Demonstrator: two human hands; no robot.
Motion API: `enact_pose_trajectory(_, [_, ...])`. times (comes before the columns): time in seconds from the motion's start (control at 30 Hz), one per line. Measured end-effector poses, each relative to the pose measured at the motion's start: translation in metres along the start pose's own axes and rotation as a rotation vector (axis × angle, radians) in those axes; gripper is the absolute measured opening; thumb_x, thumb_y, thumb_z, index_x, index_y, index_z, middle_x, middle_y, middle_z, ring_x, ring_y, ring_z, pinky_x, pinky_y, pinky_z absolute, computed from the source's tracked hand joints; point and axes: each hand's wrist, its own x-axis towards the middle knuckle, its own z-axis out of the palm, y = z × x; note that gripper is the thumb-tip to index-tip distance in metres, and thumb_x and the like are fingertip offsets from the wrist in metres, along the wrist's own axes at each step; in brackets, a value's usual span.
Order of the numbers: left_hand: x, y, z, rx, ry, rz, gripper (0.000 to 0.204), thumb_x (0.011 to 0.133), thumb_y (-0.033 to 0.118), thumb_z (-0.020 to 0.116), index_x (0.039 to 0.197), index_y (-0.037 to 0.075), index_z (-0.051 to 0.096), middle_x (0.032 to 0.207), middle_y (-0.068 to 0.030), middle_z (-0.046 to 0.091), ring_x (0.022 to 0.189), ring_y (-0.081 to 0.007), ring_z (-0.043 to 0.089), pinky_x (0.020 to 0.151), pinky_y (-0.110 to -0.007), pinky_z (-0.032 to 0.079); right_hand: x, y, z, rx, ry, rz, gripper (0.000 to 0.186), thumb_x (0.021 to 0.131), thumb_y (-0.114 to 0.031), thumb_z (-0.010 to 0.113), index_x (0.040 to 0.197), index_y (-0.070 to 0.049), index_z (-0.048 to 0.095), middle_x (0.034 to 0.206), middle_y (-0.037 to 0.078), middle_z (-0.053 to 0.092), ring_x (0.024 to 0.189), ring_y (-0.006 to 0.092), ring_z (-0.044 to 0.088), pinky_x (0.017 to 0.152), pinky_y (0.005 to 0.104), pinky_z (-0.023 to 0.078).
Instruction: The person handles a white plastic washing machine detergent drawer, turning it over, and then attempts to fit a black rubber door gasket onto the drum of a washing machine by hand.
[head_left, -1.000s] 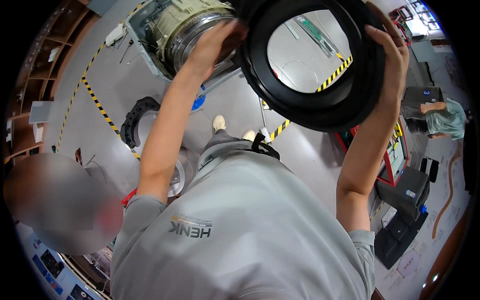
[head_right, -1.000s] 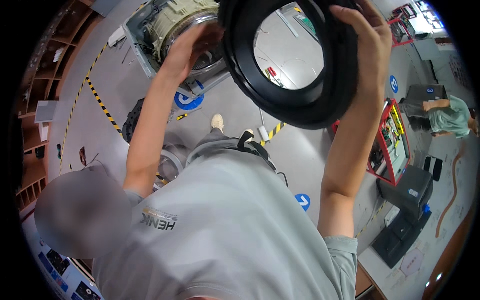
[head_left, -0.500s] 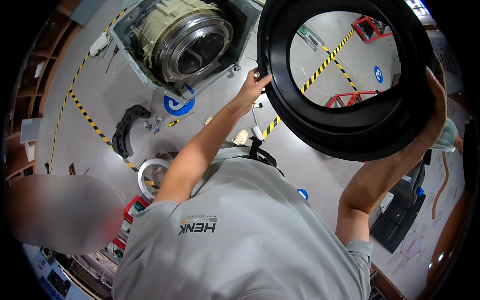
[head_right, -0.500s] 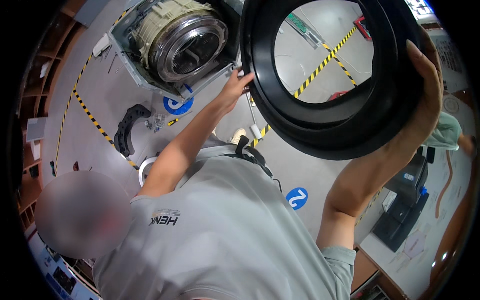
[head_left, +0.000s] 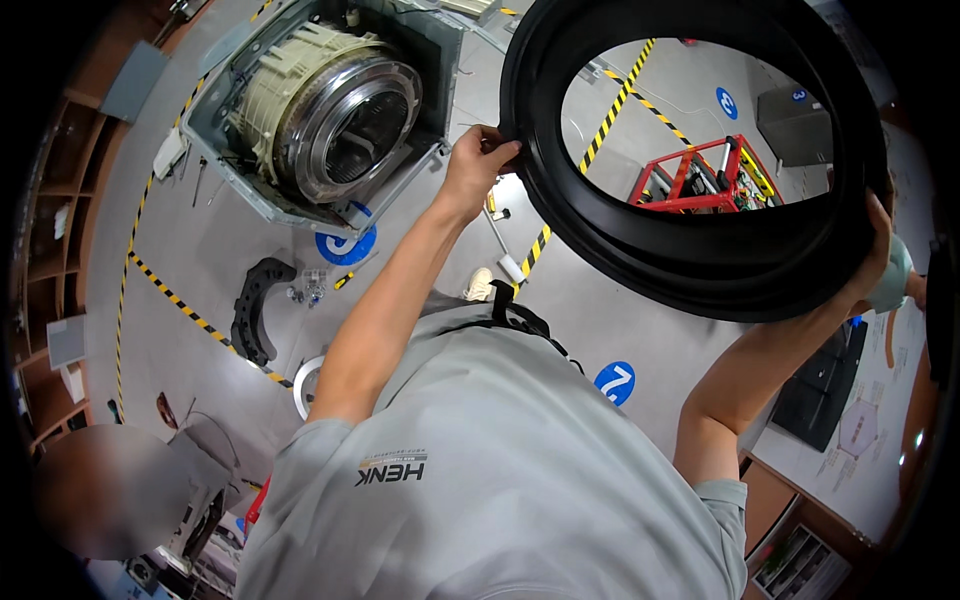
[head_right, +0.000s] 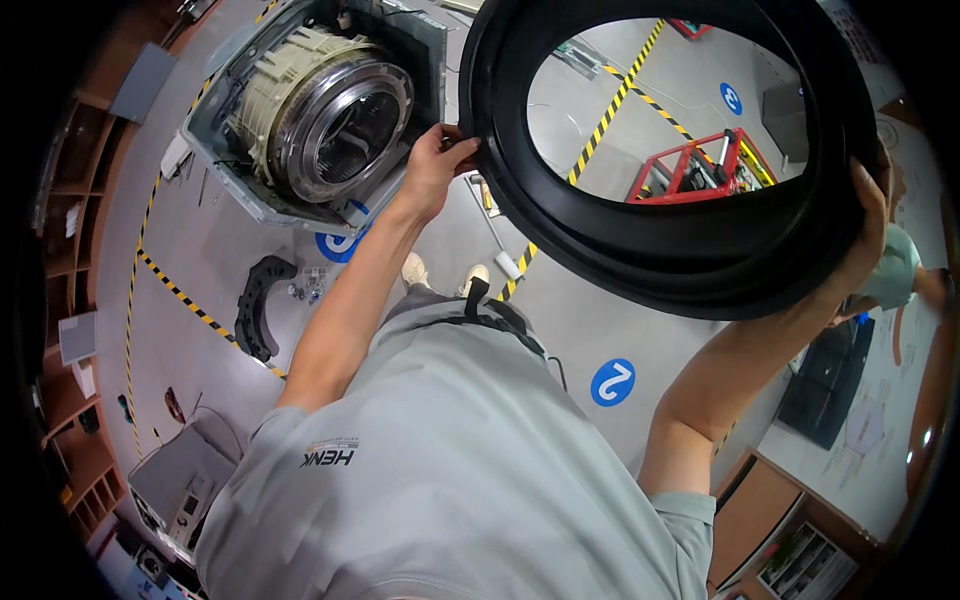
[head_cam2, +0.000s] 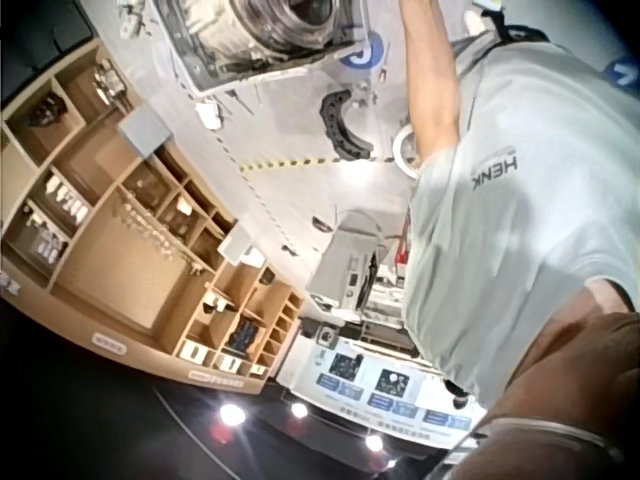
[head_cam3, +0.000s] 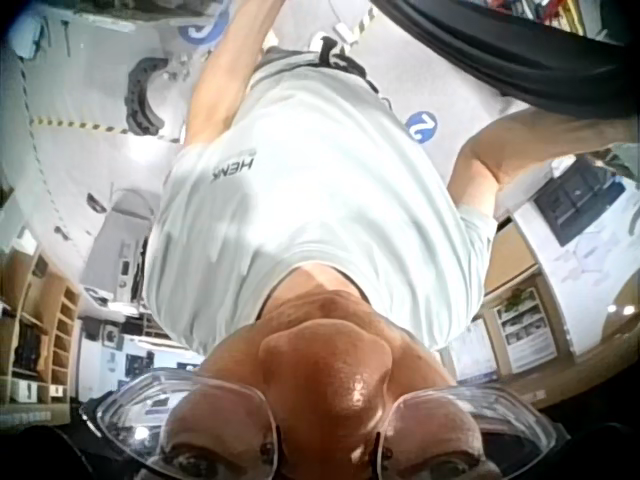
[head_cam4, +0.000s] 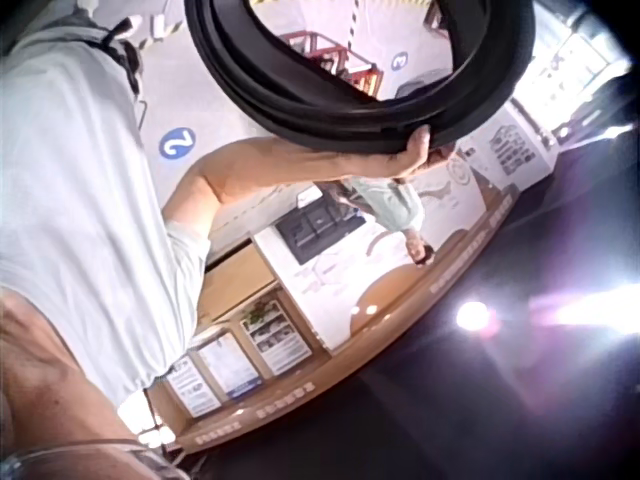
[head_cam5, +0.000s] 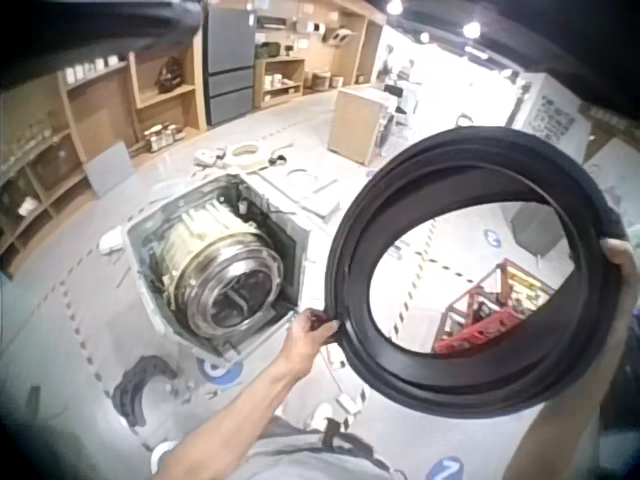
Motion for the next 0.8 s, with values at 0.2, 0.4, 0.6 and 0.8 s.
enact_pose_trajectory(0.2, [-0.003, 0.013, 0.013, -0.109, -0.149, -0.067, 0.033, 0.087, 0.009, 0.065, 0.114, -0.001, 0.049, 0.098, -0.0071, 0.063, 0.084, -0.0147, 0.065, 0.077, -0.029, 0.054, -0.006, 0.000, -0.042, 0.099, -0.168, 0.047, 0.038, 0.090, -0.024, 0.054, 0.119, 0.000, 0.057, 0.107, 0.016, 0.065, 0.099, 0.0225, 0.066, 0.085, 0.0300, 0.056])
enact_pose_trajectory(0.4, [0.001, 0.001, 0.050, 0.660, 0.078, 0.051, 0.064, 0.076, 0.015, 0.078, 0.121, -0.011, 0.040, 0.100, -0.0159, 0.061, 0.090, -0.0209, 0.063, 0.080, -0.029, 0.052, -0.028, -0.005, -0.035, -0.439, -0.188, -0.391, 0.045, 0.092, -0.030, 0.047, 0.121, 0.002, 0.057, 0.112, 0.019, 0.064, 0.104, 0.0251, 0.065, 0.085, 0.0317, 0.056])
enact_pose_trajectory(0.6, [0.011, -0.006, 0.026, 0.276, -0.031, -0.215, 0.038, 0.073, 0.000, 0.075, 0.105, -0.003, 0.055, 0.096, -0.0106, 0.063, 0.077, -0.0168, 0.063, 0.065, -0.025, 0.052, -0.034, -0.004, -0.054, -0.553, -0.132, -0.509, 0.041, 0.093, -0.030, 0.046, 0.117, 0.002, 0.058, 0.107, 0.019, 0.063, 0.098, 0.0254, 0.064, 0.082, 0.0331, 0.055])
enact_pose_trajectory(0.8, [-0.006, 0.005, -0.003, -0.129, -0.071, -0.310, 0.036, 0.073, -0.006, 0.071, 0.106, 0.001, 0.057, 0.088, -0.0054, 0.064, 0.072, -0.0122, 0.063, 0.059, -0.021, 0.050, -0.004, 0.018, -0.080, -0.341, -0.068, -0.381, 0.038, 0.093, -0.030, 0.046, 0.111, 0.001, 0.059, 0.100, 0.017, 0.063, 0.091, 0.0250, 0.063, 0.077, 0.0341, 0.054])
